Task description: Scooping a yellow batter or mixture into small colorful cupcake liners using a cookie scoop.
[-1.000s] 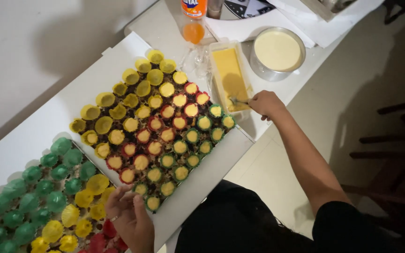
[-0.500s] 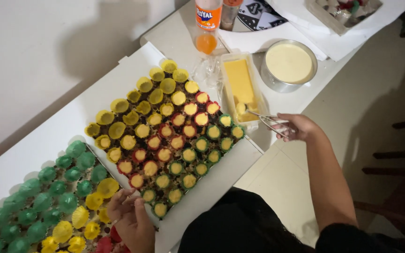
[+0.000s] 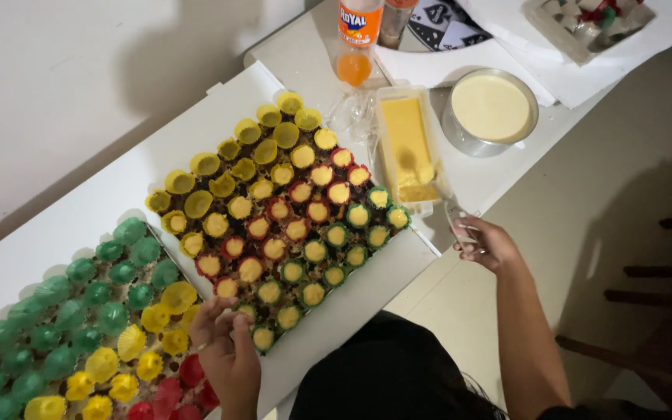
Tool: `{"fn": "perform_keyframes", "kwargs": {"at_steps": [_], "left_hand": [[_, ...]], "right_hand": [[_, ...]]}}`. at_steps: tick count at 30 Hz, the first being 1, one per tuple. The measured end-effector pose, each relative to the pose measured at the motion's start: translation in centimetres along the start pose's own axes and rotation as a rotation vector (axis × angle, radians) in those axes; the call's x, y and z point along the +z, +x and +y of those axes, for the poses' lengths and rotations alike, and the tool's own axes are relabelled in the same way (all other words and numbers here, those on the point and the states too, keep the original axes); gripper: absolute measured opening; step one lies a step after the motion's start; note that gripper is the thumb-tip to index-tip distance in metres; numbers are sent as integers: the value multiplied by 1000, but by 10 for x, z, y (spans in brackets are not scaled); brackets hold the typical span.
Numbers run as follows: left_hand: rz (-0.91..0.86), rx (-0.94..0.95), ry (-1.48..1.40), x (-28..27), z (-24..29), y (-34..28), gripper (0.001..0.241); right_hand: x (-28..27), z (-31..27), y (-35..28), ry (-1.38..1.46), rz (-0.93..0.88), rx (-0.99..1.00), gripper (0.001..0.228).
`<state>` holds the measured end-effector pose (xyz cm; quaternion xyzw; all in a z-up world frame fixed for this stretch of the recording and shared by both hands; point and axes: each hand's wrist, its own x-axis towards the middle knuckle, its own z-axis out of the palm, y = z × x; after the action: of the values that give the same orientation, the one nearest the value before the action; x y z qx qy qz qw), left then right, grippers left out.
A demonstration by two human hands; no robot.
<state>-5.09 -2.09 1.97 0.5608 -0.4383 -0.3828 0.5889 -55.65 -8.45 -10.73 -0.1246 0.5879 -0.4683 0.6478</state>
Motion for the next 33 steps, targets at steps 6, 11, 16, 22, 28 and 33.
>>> {"fn": "perform_keyframes", "kwargs": {"at_steps": [6, 11, 16, 22, 28, 33], "left_hand": [[8, -99, 109, 5, 11, -3, 43], [-57, -49, 58, 7, 13, -8, 45], [-65, -95, 86, 22, 26, -8, 48], [-131, -64, 101, 31, 16, -10, 48], [-115, -156, 67, 41, 26, -4, 47], [-123, -61, 35, 36, 23, -6, 46]], "right_hand": [[6, 11, -2, 0, 26, 28, 37], [7, 32, -3, 28, 79, -24, 37], [6, 30, -6, 10, 96, -46, 35], [14, 28, -1, 6, 81, -42, 42], [1, 60, 12, 117, 18, -12, 38], [9, 56, -2, 84, 79, -58, 43]]}}
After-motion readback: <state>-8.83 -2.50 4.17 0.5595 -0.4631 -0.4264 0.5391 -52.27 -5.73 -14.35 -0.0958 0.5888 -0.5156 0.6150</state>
